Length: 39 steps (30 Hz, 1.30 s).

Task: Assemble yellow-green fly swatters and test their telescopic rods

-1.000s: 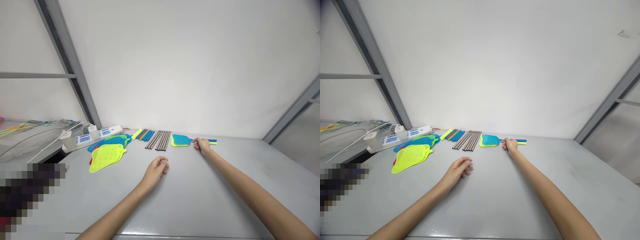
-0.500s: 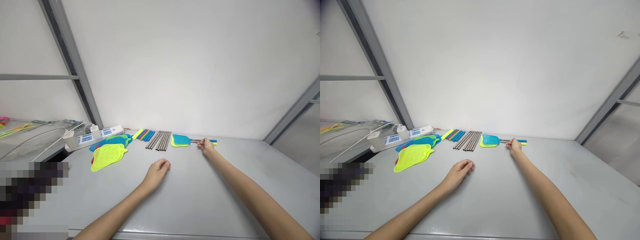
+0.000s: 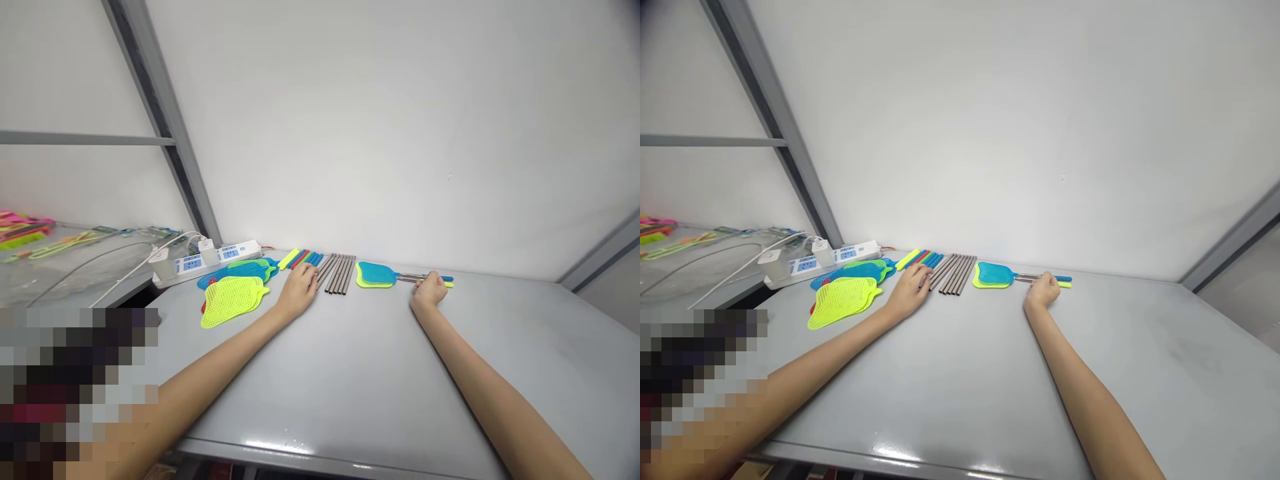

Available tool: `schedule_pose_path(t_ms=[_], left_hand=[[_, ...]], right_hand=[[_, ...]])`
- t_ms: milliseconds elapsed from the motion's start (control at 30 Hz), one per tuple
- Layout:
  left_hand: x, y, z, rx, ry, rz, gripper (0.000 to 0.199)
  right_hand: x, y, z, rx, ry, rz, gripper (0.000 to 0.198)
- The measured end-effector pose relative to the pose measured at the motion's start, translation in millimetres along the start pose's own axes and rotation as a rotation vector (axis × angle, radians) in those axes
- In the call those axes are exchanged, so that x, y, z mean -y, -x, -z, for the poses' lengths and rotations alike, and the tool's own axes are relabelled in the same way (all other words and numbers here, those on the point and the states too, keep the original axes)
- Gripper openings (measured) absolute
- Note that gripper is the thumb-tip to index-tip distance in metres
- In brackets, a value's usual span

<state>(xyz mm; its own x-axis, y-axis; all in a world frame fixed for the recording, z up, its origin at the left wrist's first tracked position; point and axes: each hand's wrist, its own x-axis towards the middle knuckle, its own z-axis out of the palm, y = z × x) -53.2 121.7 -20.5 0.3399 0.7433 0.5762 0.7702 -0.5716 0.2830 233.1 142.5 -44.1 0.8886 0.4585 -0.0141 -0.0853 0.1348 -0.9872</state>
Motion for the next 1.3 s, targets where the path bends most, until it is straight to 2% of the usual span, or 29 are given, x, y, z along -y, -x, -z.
schedule_pose_path(t_ms=[167,633,900,1100,1300], left_hand=[[21,0,-3,0.062,-0.056,0.033,0.022],[27,5,0,0.154,-0.190,0.184,0.032],[15,7,0,0.199,-0.242,0.204,0.030],[11,9,0,0.214,-0.131,0.225,0.026],[22,7,3,0.129,0.147,0.385,0.030]], right_hand=[[1,2,5,0.017,-0.102,0.043,0.015],[1,4,6,0.090,-0.245,0.033,0.013],[1,3,6,0.113,-0.248,0.039,0.013],[1,2,6,0.127,-0.248,0.032,0.014],[3,5,8,0.154,-0.285,0.060,0.015]])
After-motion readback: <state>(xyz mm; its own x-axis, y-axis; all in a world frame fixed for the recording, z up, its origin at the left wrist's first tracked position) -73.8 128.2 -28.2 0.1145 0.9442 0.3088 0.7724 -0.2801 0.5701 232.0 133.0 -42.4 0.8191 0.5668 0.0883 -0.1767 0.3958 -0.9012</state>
